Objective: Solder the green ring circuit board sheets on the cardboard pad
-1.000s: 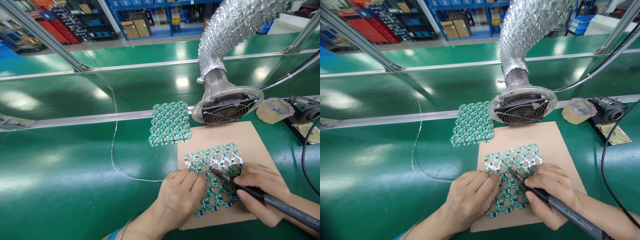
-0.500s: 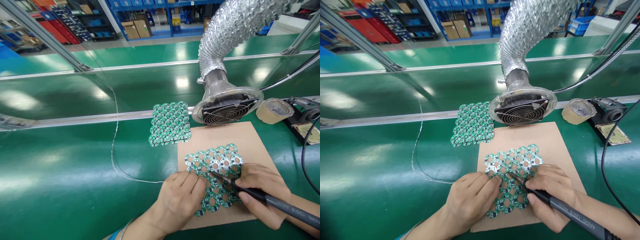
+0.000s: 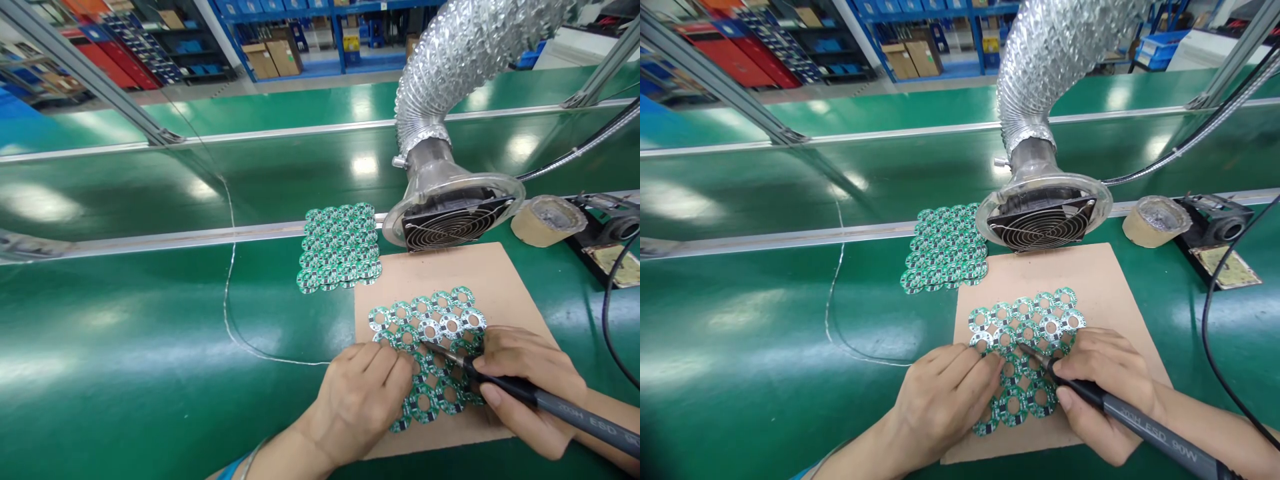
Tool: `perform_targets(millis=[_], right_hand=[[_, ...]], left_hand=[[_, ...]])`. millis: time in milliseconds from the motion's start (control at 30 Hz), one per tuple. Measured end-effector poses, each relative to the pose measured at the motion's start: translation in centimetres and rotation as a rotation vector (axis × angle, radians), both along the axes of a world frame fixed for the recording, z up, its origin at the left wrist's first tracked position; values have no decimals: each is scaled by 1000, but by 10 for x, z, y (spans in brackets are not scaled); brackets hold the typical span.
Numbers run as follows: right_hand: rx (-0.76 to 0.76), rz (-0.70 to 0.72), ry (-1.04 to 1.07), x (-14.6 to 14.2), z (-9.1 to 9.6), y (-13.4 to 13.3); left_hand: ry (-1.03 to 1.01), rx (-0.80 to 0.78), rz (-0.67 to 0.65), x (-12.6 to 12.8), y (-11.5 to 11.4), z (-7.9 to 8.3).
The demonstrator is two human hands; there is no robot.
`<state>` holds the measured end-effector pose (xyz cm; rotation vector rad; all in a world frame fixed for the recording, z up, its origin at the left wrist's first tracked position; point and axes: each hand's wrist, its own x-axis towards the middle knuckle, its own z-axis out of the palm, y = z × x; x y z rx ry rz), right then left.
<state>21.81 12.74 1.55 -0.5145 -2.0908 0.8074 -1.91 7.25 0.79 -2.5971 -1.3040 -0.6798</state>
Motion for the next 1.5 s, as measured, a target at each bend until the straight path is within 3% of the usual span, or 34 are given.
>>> perform_targets(millis=[667, 967, 1500], right_hand=[[34, 2, -9, 0, 0, 1], [-33, -36, 35, 1, 4, -1], [-20, 34, 58, -2, -2, 0]], left_hand=[[-10, -62, -11, 4, 3, -1], [-10, -54, -1, 4, 1, -2], [-43, -54, 10, 3, -4, 1]])
